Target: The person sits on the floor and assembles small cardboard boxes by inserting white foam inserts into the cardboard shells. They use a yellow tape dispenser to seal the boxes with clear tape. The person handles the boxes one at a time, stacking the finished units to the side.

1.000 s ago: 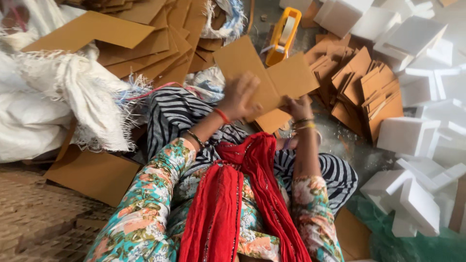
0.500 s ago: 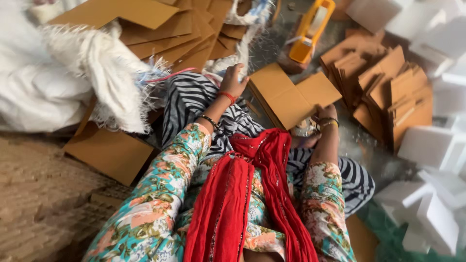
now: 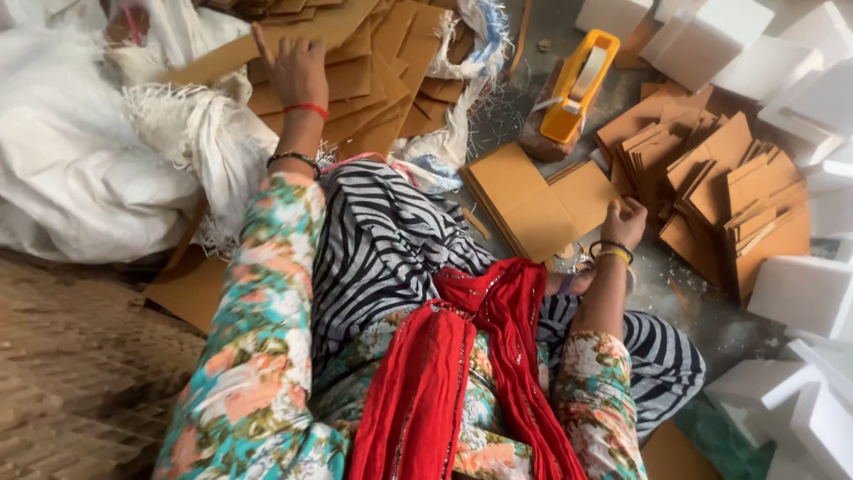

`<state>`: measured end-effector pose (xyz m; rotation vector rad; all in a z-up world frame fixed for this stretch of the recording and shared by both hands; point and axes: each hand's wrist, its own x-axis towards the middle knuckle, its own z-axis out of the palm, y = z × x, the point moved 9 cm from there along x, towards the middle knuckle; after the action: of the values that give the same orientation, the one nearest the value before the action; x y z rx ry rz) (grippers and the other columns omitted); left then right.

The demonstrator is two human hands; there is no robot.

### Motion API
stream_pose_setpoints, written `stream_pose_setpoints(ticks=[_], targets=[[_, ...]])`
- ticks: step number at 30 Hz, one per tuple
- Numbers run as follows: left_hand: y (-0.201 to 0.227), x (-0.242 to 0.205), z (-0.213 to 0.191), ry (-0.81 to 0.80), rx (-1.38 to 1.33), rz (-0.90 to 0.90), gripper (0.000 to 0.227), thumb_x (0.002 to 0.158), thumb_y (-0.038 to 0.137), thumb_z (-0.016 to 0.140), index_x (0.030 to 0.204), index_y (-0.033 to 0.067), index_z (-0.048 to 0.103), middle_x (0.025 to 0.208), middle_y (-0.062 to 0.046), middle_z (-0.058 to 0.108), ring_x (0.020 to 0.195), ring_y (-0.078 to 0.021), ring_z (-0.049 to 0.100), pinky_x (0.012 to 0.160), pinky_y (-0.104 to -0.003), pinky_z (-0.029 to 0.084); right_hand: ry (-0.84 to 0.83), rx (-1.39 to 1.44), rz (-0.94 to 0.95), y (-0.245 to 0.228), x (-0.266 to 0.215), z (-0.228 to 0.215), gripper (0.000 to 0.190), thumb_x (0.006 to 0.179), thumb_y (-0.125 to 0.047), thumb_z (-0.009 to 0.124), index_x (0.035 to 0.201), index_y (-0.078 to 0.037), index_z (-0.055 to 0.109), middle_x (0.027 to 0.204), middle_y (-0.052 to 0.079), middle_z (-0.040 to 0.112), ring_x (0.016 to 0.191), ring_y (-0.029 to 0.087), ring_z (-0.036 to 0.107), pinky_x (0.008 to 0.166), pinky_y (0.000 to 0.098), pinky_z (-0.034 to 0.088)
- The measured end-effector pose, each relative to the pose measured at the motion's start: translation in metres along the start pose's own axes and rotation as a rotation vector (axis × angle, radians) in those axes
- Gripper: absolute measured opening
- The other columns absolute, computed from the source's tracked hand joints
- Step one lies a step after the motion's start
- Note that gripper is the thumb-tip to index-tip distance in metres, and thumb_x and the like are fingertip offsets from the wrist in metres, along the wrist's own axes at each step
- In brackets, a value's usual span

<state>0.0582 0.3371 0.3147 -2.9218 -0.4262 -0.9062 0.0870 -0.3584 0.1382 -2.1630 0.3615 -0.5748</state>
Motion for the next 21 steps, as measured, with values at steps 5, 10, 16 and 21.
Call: stream_pose_setpoints(ticks=[5,10,16,21], targets=[[0.054,-0.015,-0.064,0.477,-1.467,-0.085,0.027,0.109,0.025,0.061,0.133,0.0117,0.063,0.113,-0.003,0.075,0.104,-0.0124,0.072,0.089,-0.034,0.06,-0.266,0.415,0.01,-0.023,-0.006,0.035,0.027,0.103,-0.025,0.072,0.121,-0.005,0.068,0.104,0.003,0.071,0.089,0.012,0.066,0.075,0.0292,0.056],[0.155,-0.069,0.004,-0.331,-1.512,-0.362,0.035,0.104,0.033,0.07,0.118,0.0012,0.074,0.098,-0.007,0.068,0.088,-0.0145,0.063,0.078,-0.032,0.054,-0.63,0.875,0.041,-0.105,-0.036,0.044,0.045,0.107,-0.039,0.053,0.143,-0.012,0.054,0.135,0.004,0.064,0.118,0.014,0.062,0.096,0.0324,0.056],[0.274,-0.099,0.019,-0.621,-1.483,0.146,0.053,0.097,0.043,0.071,0.134,0.0057,0.062,0.117,-0.006,0.073,0.101,-0.0138,0.068,0.088,-0.032,0.056,-0.876,0.639,-0.205,-0.121,-0.054,0.044,0.032,0.109,-0.023,0.057,0.136,-0.006,0.059,0.123,0.001,0.064,0.107,0.009,0.057,0.091,0.0251,0.049],[0.27,-0.098,0.048,-0.36,-0.934,0.267,0.07,0.096,0.043,0.082,0.141,-0.0002,0.049,0.119,-0.025,0.066,0.107,-0.0329,0.063,0.087,-0.044,0.053,-0.213,0.562,0.072,0.007,0.015,0.026,0.024,0.108,-0.014,0.072,0.102,0.004,0.058,0.088,0.003,0.057,0.077,0.015,0.049,0.065,0.032,0.041]])
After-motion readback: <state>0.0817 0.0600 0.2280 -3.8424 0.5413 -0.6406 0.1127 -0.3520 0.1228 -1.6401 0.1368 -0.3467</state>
